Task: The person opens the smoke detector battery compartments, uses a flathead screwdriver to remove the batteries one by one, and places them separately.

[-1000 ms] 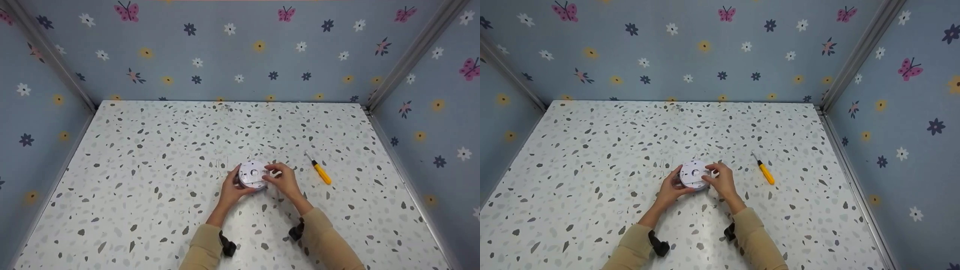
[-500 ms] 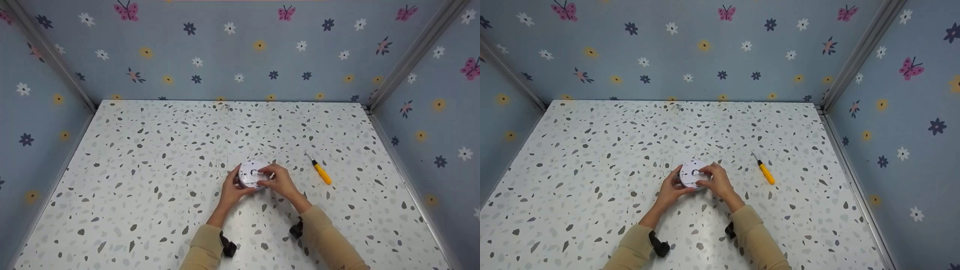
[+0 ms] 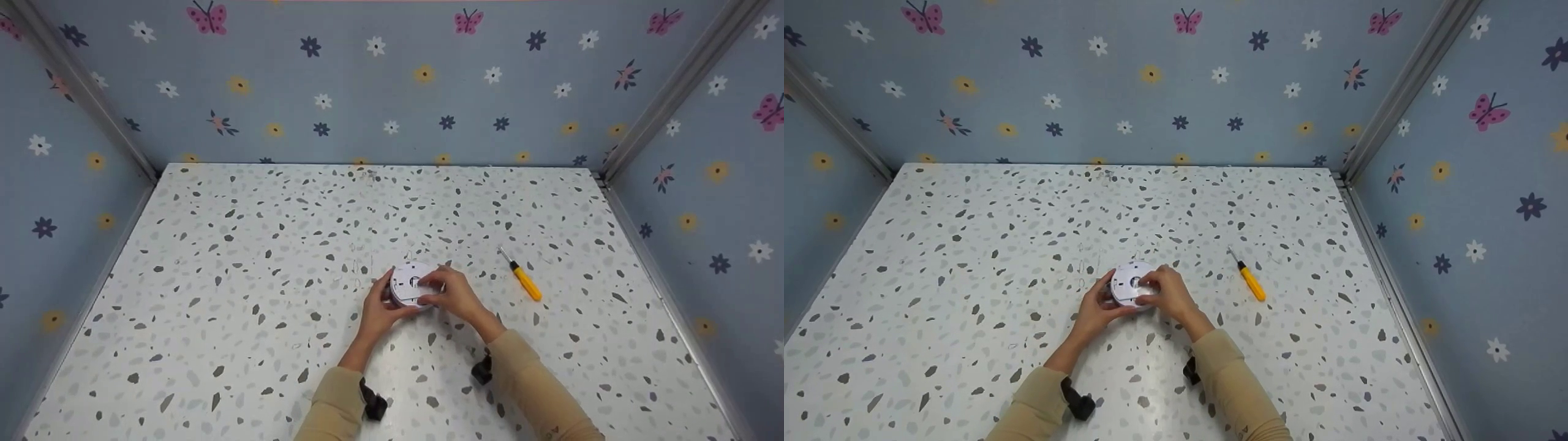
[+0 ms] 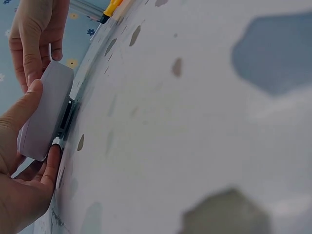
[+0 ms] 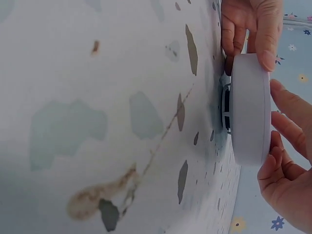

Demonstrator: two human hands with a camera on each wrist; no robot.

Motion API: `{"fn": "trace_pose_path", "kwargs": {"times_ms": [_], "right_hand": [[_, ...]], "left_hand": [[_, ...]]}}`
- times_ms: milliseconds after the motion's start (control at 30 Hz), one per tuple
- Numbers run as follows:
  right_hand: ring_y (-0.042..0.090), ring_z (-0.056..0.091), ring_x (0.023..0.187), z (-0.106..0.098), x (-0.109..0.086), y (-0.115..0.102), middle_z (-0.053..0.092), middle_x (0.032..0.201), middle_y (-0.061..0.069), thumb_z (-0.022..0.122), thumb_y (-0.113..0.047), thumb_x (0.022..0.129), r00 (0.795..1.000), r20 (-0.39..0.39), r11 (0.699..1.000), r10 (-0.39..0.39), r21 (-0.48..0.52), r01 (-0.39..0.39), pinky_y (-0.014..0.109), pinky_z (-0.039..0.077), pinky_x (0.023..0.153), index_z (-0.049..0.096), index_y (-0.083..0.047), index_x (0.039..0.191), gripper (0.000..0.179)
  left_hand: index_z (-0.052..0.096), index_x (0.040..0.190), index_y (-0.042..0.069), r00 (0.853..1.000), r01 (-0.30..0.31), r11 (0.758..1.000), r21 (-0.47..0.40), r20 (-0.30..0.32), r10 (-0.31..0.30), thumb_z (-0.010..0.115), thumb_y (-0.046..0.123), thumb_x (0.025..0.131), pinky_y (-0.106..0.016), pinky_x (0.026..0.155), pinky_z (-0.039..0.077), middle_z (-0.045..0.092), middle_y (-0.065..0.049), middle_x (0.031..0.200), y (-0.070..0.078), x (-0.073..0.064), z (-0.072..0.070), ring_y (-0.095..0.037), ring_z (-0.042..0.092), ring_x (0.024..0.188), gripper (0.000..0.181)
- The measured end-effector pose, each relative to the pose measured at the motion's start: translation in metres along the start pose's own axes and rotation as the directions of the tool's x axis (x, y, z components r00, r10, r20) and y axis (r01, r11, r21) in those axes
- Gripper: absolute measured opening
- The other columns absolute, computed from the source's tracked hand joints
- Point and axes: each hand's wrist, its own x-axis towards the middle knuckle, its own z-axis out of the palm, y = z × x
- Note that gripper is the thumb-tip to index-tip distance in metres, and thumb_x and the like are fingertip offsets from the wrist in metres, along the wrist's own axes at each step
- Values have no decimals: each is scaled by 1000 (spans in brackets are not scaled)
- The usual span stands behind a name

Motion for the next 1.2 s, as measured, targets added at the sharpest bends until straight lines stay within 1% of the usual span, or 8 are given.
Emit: {"fn": "trace_pose_path", "kwargs": {"times_ms": [167, 267, 433, 567, 733, 967, 1067, 1200], "right_hand": [[13, 49, 68, 1, 3, 0, 54, 78, 0, 78, -18, 65, 1000, 19, 999, 8, -31, -8, 25, 44, 59, 70, -8, 88, 26], [11, 48, 67, 1, 4, 1, 54, 77, -1, 78, -16, 65, 1000, 18, 999, 8, -38, -8, 23, 43, 58, 71, -9, 87, 23], [12, 48, 67, 1, 5, 0, 54, 76, -2, 77, -14, 66, 1000, 17, 999, 19, -28, -18, 23, 43, 57, 72, -10, 85, 20], [12, 49, 67, 1, 6, 0, 53, 75, -2, 77, -14, 67, 1000, 24, 999, -1, -34, 2, 23, 43, 58, 72, -10, 83, 18], [11, 48, 67, 1, 7, 0, 54, 76, -3, 75, -13, 69, 998, 57, 998, -30, -61, 34, 23, 42, 59, 72, -11, 84, 16], [11, 48, 69, 1, 8, -1, 54, 76, -2, 72, -11, 72, 994, 101, 998, -30, -52, 35, 24, 43, 61, 69, -9, 87, 16], [10, 48, 69, 1, 8, -2, 54, 76, -3, 71, -11, 73, 994, 101, 998, -40, -48, 45, 23, 44, 61, 69, -8, 88, 16], [11, 50, 68, 0, 7, -4, 56, 76, -1, 72, -11, 72, 995, 84, 998, -58, -16, 59, 22, 44, 60, 69, -6, 86, 15]], "left_hand": [[35, 135, 3, 1000, 4, 1000, 25, 2, -4, 80, 18, 61, -27, 71, 51, 46, -15, 116, 0, -1, 0, -20, 52, 85, 88], [34, 135, 4, 1000, 10, 999, 39, 6, -10, 79, 19, 62, -29, 72, 50, 46, -13, 115, 0, -1, -1, -20, 52, 85, 87], [34, 135, 4, 1000, 19, 999, 48, 6, -19, 79, 21, 61, -28, 73, 50, 47, -14, 115, 0, -1, -1, -21, 51, 86, 88], [34, 135, 3, 1000, 12, 999, 51, 4, -12, 79, 22, 61, -28, 73, 50, 46, -14, 115, -1, -1, -1, -21, 51, 86, 89], [34, 135, 4, 1000, 13, 998, 56, 3, -13, 79, 21, 62, -29, 73, 50, 46, -13, 116, 0, -2, -1, -21, 51, 87, 88], [35, 135, 5, 1000, 20, 998, 54, 0, -20, 79, 22, 62, -27, 74, 50, 45, -15, 123, 1, -3, -1, -22, 52, 89, 88], [34, 135, 4, 1000, 12, 999, 45, 0, -12, 79, 21, 62, -30, 75, 50, 43, -16, 125, 0, -3, 0, -23, 52, 89, 87], [34, 135, 3, 1000, 8, 999, 33, 0, -8, 80, 20, 62, -32, 74, 50, 45, -16, 122, -1, -2, 0, -24, 50, 88, 88]]}}
